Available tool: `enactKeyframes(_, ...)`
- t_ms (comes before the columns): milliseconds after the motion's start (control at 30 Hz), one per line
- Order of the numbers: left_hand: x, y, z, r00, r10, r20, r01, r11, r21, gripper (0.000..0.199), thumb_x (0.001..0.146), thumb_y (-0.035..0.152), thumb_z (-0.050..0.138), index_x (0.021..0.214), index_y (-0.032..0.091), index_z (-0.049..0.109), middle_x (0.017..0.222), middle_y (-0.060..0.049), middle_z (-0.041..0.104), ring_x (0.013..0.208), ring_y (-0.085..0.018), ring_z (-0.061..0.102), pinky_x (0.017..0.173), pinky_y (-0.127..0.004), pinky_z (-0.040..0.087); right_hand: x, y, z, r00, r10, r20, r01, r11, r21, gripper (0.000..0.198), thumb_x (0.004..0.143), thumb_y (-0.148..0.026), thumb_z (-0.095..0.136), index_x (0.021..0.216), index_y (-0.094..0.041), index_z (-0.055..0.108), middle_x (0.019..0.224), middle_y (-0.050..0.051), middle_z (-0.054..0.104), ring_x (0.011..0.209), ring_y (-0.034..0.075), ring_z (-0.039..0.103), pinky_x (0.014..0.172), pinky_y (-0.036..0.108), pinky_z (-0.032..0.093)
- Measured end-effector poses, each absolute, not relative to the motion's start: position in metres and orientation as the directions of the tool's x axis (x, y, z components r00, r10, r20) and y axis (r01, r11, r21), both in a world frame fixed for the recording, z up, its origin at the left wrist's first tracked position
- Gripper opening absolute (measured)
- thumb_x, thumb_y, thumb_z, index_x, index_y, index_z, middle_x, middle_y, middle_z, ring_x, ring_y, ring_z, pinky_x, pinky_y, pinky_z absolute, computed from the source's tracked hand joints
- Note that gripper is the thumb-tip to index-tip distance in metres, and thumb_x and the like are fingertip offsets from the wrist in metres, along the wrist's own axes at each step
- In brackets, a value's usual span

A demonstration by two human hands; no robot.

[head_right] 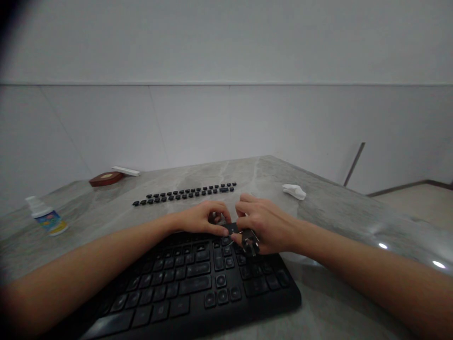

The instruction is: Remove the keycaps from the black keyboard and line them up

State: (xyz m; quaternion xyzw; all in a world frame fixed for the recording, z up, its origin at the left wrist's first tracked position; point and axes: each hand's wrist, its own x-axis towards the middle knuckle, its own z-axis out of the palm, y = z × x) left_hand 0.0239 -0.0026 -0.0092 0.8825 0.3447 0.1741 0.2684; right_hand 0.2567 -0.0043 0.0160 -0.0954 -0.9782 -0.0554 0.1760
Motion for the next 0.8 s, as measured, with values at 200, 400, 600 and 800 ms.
enactKeyframes(200,0.024,-0.002,-0.010,0.706,0.697,0.125,0.504,-0.618,0.603,0.029,0.077,0.044,0.071,0.093,0.020,0.067,0.084,-0.001,0.058,0.074,-0.014,0.049,0.066,-0.025,0.041,0.255,-0.009,0.008,-0.912,0.186,0.365,0.154,0.981,-0.116,0.010,0.084,-0.015,0.055,0.091,-0.016,0.063,0.085,0.006,0.057,0.079,0.017,0.051,0.069,0.030,0.042)
enactKeyframes(400,0.022,0.003,-0.015,0.725,0.671,0.156,0.467,-0.645,0.605,0.028,0.079,0.043,0.070,0.093,0.018,0.067,0.081,0.000,0.057,0.071,-0.013,0.048,0.064,-0.024,0.040,0.245,-0.017,-0.008,-0.861,0.311,0.403,0.107,0.885,-0.453,0.013,0.078,-0.011,0.052,0.085,-0.014,0.063,0.070,0.001,0.059,0.062,0.011,0.052,0.061,0.025,0.042)
enactKeyframes(600,0.022,0.002,-0.013,0.729,0.668,0.151,0.463,-0.643,0.610,0.028,0.079,0.043,0.069,0.093,0.019,0.067,0.082,-0.001,0.057,0.072,-0.013,0.048,0.064,-0.024,0.040,0.241,-0.014,-0.009,-0.853,0.411,0.322,0.119,0.754,-0.647,0.018,0.072,-0.010,0.047,0.069,-0.014,0.065,0.063,0.000,0.061,0.058,0.011,0.053,0.057,0.023,0.041)
enactKeyframes(800,0.022,-0.001,-0.011,0.742,0.651,0.161,0.467,-0.673,0.574,0.031,0.083,0.046,0.064,0.097,0.018,0.068,0.090,-0.004,0.058,0.074,-0.014,0.050,0.066,-0.026,0.040,0.236,-0.009,-0.005,-0.814,0.543,0.208,0.181,0.576,-0.797,0.019,0.065,-0.008,0.048,0.061,-0.015,0.065,0.054,-0.004,0.051,0.053,0.010,0.044,0.053,0.022,0.034)
